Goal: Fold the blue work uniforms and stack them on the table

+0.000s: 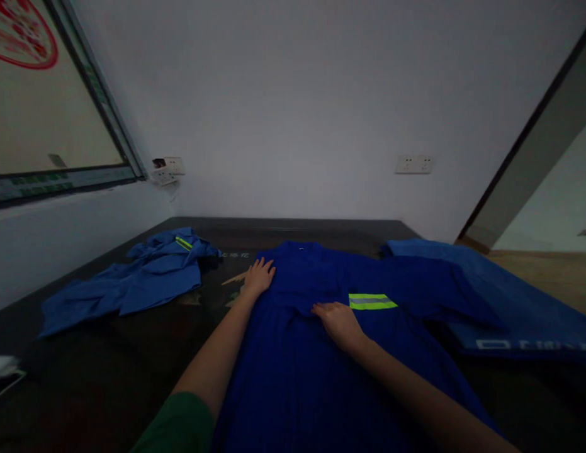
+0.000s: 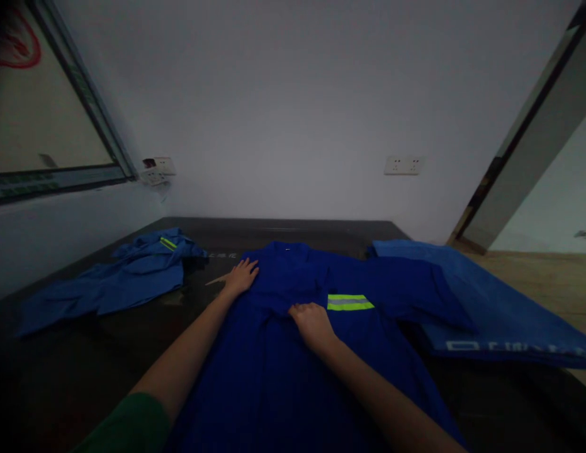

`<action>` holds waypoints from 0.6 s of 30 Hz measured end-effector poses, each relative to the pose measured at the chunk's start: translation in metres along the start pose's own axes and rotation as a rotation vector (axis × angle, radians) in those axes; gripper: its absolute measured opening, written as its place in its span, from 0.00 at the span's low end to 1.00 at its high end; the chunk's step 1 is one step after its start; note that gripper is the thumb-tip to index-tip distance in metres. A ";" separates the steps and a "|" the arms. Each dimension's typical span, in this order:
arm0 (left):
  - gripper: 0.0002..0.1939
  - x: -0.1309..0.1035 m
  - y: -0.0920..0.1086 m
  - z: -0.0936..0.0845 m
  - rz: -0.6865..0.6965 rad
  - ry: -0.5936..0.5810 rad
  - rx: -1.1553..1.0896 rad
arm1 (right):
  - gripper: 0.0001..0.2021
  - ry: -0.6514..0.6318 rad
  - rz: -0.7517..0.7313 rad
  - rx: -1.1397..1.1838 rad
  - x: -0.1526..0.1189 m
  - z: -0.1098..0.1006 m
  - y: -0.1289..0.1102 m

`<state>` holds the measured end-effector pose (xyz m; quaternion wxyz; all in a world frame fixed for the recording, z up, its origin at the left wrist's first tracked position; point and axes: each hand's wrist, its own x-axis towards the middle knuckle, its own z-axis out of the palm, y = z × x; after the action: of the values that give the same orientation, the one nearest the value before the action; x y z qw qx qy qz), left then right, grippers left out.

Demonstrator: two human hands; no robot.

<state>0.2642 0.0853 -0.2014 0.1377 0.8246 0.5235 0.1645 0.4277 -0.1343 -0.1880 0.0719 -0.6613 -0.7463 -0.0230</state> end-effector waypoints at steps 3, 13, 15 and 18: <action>0.25 0.005 -0.005 0.008 -0.043 0.011 0.091 | 0.12 -0.018 0.002 -0.008 -0.005 -0.004 -0.003; 0.28 0.010 -0.008 0.016 -0.054 0.006 0.180 | 0.12 0.047 0.053 0.357 -0.005 -0.018 0.012; 0.28 0.010 -0.009 0.017 -0.049 0.011 0.180 | 0.10 0.204 0.155 0.365 -0.001 -0.017 0.029; 0.28 0.011 -0.009 0.018 -0.046 0.016 0.181 | 0.15 0.341 0.363 0.363 0.010 -0.008 0.056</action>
<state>0.2687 0.0974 -0.2195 0.0622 0.8202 0.5559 0.1202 0.4826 -0.1189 -0.1818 0.3162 -0.7469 -0.5848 0.0131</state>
